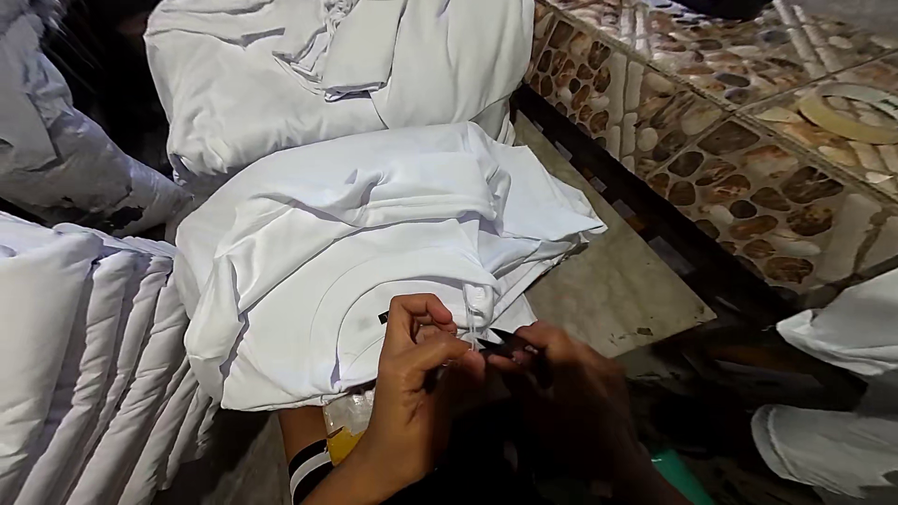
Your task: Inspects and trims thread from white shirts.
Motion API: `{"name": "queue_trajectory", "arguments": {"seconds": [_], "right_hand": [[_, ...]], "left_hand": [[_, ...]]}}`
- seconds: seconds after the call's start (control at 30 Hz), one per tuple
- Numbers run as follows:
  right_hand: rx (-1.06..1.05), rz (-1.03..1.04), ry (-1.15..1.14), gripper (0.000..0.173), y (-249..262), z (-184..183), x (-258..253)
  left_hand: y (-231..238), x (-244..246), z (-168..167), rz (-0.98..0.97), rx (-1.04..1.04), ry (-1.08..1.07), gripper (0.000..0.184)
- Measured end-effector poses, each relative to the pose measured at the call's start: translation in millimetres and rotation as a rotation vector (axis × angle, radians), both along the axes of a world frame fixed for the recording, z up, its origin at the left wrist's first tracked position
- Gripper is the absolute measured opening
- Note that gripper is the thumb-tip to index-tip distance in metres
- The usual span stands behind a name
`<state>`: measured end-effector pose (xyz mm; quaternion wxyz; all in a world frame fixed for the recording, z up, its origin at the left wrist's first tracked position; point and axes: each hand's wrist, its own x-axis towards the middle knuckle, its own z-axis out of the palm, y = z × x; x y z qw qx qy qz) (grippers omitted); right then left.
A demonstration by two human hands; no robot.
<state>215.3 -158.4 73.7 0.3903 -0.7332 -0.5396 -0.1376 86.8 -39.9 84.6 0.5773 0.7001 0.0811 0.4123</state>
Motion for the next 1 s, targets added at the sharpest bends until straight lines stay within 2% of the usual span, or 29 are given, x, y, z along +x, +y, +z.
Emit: {"name": "queue_trajectory", "arguments": {"seconds": [0.1,0.17,0.23,0.27,0.33,0.4,0.43,0.5,0.57,0.6,0.63,0.7,0.73,0.77,0.8,0.83,0.87,0.9,0.93,1.0], "right_hand": [[-0.031,-0.074,-0.069,0.042,10,5,-4],[-0.067,-0.171,-0.082,0.04,18,9,4],[-0.105,-0.215,-0.04,0.04,19,14,17],[-0.095,-0.21,-0.026,0.04,20,18,21],[0.009,-0.171,-0.029,0.039,25,27,18],[0.147,-0.018,0.015,0.036,35,35,4],[0.188,0.075,0.062,0.035,43,37,-5],[0.224,0.289,0.157,0.032,62,36,-19],[0.247,0.459,0.228,0.033,81,31,-26],[0.242,0.5,0.257,0.034,86,29,-28],[0.238,0.519,0.283,0.034,88,27,-29],[0.24,0.53,0.331,0.032,88,24,-33],[0.232,0.528,0.351,0.032,87,22,-34],[0.212,0.525,0.366,0.033,87,20,-36],[0.183,0.518,0.374,0.035,87,15,-37],[0.157,0.51,0.374,0.038,89,9,-38],[0.141,0.498,0.37,0.041,90,3,-38],[0.141,0.492,0.372,0.041,89,-1,-40],[0.14,0.499,0.378,0.041,88,-3,-41],[0.144,0.51,0.384,0.04,87,-4,-44]], "left_hand": [[-4,5,-7,0.025,0.141,-0.005,0.016],[-5,-2,-8,-0.045,0.241,-0.006,0.016],[-9,-22,1,-0.126,0.42,0.043,0.032],[-10,-34,7,-0.095,0.551,0.103,0.045],[-3,-62,15,0.16,0.702,0.272,0.066],[17,-81,7,0.464,0.727,0.447,0.074],[28,-86,-3,0.509,0.724,0.495,0.068],[30,-93,-19,0.436,0.669,0.43,0.043],[14,-102,-6,0.289,0.541,0.201,0.045],[5,-107,4,0.288,0.507,0.124,0.047],[0,-111,12,0.388,0.527,0.144,0.049],[4,-108,12,0.719,0.595,0.42,0.057],[11,-98,5,0.822,0.613,0.606,0.055],[18,-87,-5,0.858,0.602,0.74,0.046],[23,-79,-14,0.912,0.593,0.754,0.036],[26,-77,-19,0.991,0.569,0.646,0.03],[29,-80,-19,1.019,0.462,0.433,0.028],[32,-83,-17,0.963,0.263,0.171,0.026],[36,-83,-15,0.834,-0.013,-0.077,0.025],[41,-81,-8,0.468,-0.621,-0.495,0.041]]}}
